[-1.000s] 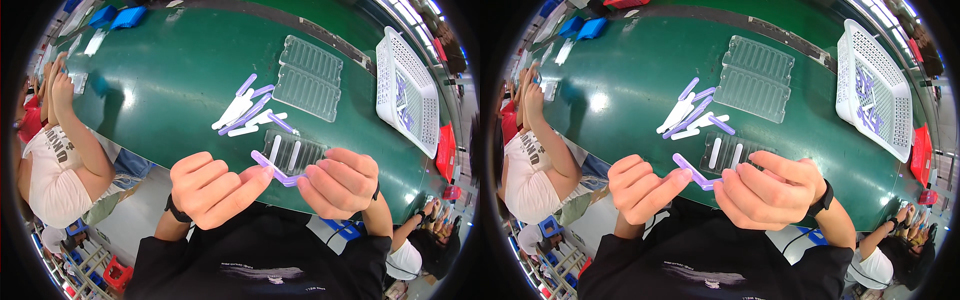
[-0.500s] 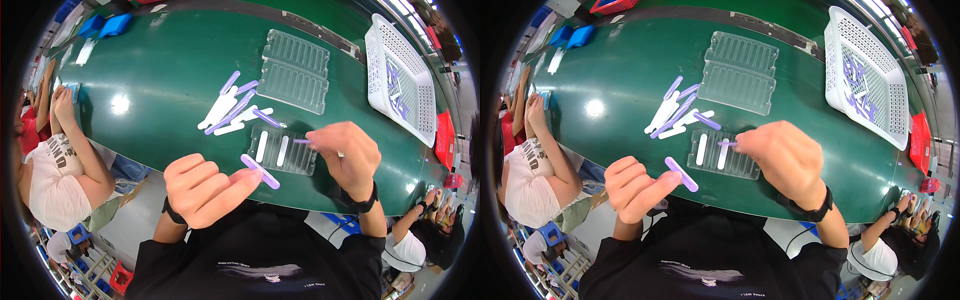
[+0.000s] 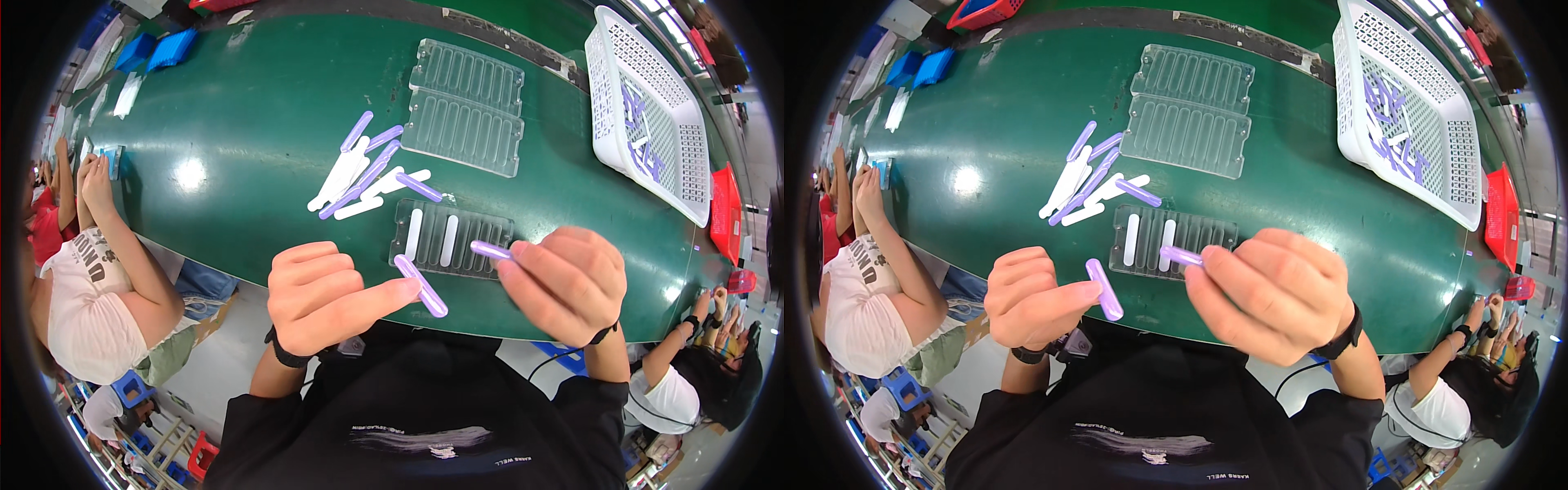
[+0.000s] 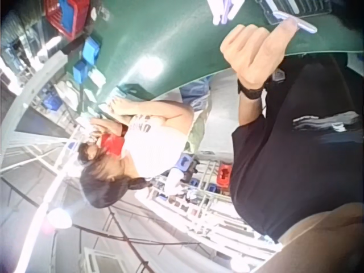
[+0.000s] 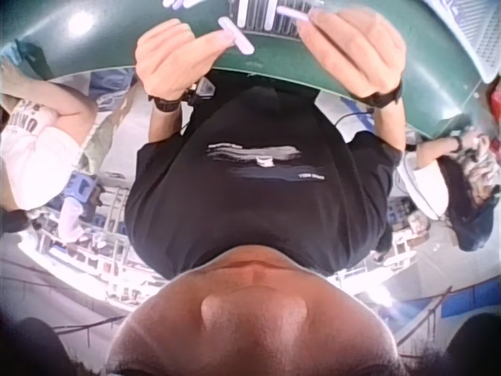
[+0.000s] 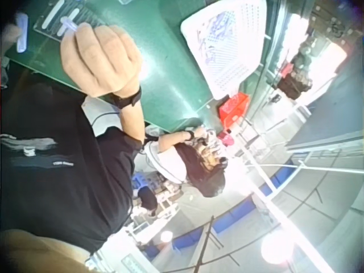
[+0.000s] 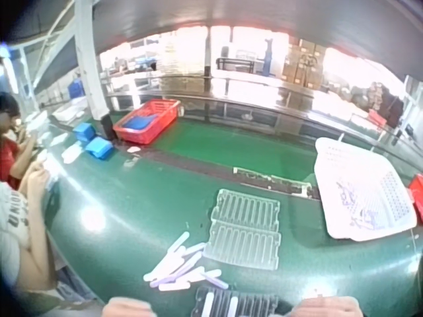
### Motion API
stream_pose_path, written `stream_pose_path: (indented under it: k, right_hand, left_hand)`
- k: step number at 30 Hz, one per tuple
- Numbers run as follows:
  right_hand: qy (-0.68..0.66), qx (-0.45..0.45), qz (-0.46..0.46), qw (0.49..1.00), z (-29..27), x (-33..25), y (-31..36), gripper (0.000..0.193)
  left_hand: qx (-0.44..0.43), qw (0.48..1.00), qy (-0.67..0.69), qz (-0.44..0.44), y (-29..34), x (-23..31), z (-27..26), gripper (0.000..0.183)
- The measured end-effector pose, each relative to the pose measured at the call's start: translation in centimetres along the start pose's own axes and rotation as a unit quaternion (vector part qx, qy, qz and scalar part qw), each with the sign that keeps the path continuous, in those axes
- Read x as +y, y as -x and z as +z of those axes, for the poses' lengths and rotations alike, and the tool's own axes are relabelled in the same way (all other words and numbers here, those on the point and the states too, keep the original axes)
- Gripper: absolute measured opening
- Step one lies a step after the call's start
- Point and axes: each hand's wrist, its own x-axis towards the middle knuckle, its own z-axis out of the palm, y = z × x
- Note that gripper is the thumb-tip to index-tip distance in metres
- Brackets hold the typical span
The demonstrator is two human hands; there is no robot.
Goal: The recorder is assembling small plastic components by placing white and purple plastic strips into designated slots within clear plastic trays.
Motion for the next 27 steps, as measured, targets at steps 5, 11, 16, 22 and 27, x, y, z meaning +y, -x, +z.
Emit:
stream_pose_path:
  k: [5,11,16,22,27]
  right_hand:
    - [-0.072,-0.020,0.124,0.989,0.2,1.2,0.4,0.022]
    - [-0.223,-0.146,0.344,0.900,0.9,1.2,0.1,0.020]
    - [-0.346,-0.220,0.439,0.799,1.0,1.8,-0.1,0.018]
    - [-0.236,-0.214,0.460,0.828,3.0,0.5,-0.3,0.016]
    - [-0.206,-0.183,0.294,0.915,1.9,0.8,2.2,0.023]
  left_hand:
    - [-0.011,0.997,-0.066,0.037,-0.7,0.9,-0.2,0.036]
    - [-0.012,1.000,0.000,-0.029,-0.6,0.3,0.3,0.031]
    - [-0.094,0.844,0.181,-0.496,-2.1,1.3,1.5,0.017]
    - [-0.143,0.904,-0.103,-0.389,-2.3,1.9,4.7,0.036]
    - [-0.136,0.943,-0.087,-0.290,-1.1,1.2,3.1,0.019]
